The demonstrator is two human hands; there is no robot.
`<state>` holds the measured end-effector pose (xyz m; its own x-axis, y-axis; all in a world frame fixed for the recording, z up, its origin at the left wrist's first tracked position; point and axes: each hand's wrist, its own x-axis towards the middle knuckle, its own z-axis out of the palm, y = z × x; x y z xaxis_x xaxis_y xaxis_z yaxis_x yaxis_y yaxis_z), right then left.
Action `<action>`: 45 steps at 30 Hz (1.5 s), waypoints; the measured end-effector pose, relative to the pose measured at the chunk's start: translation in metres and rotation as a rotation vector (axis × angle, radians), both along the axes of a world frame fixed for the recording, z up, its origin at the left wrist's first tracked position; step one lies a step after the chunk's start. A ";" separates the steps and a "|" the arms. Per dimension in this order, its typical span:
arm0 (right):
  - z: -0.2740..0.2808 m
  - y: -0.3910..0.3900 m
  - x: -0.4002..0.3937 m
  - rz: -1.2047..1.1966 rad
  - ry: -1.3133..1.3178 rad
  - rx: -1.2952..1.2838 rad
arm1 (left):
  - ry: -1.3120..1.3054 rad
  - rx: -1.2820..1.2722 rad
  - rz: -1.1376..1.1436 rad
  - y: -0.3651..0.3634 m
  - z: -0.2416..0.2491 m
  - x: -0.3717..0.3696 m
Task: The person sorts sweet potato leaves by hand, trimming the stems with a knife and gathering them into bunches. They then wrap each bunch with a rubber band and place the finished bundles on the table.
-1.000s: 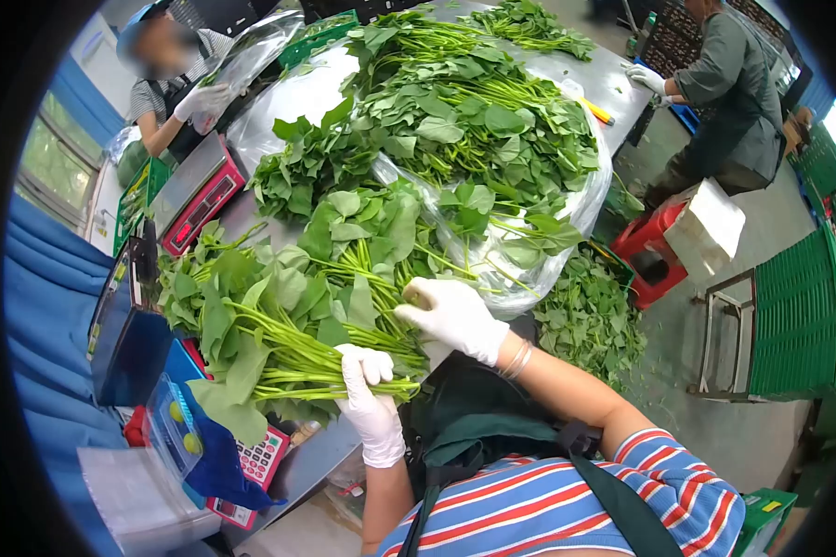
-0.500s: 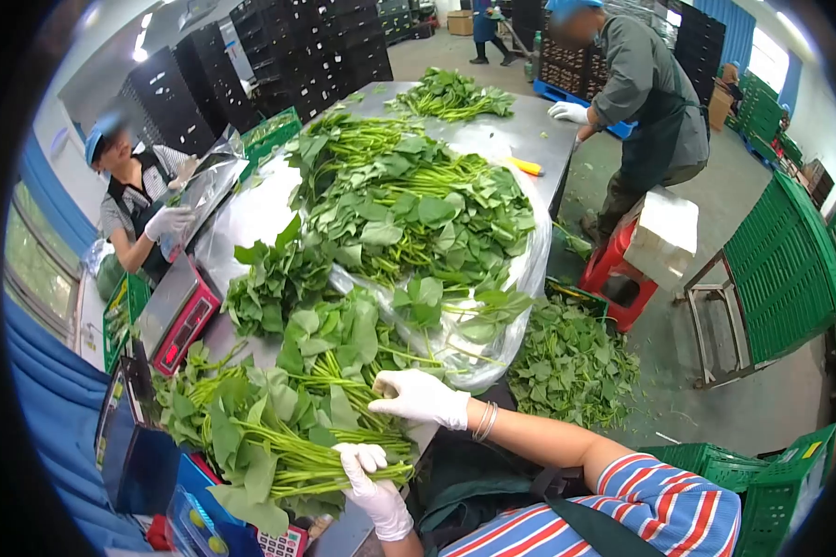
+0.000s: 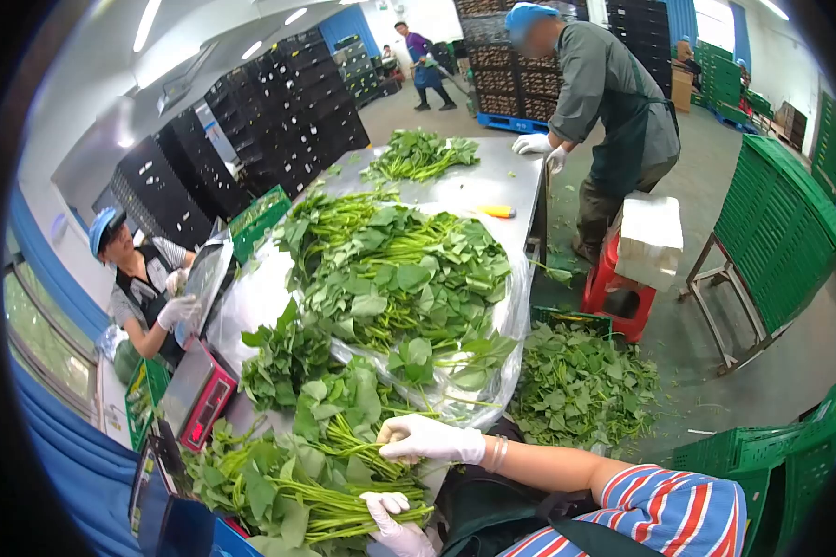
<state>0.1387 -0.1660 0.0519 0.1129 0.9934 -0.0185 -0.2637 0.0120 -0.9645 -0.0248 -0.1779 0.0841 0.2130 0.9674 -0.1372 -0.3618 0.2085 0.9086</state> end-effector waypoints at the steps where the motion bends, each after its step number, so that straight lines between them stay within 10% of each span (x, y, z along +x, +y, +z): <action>1: 0.011 -0.007 0.006 -0.039 0.047 0.045 | 0.015 0.034 -0.006 -0.001 -0.002 0.000; 14: 0.003 -0.043 0.012 -0.424 0.017 0.133 | 0.448 0.618 -0.294 -0.018 -0.006 0.008; 18: 0.013 -0.054 0.007 -0.369 0.170 0.154 | 0.305 0.173 -0.274 -0.024 0.006 0.013; 33: 0.040 -0.091 -0.005 -0.298 0.338 0.260 | 0.065 0.187 -0.254 -0.014 -0.013 0.010; 39: 0.050 -0.084 -0.007 -0.113 -0.712 0.230 | -0.188 -0.076 -0.241 -0.006 -0.012 0.017; 45: 0.045 -0.084 -0.010 -0.153 -0.839 0.274 | -0.230 -0.102 -0.262 -0.004 -0.012 0.012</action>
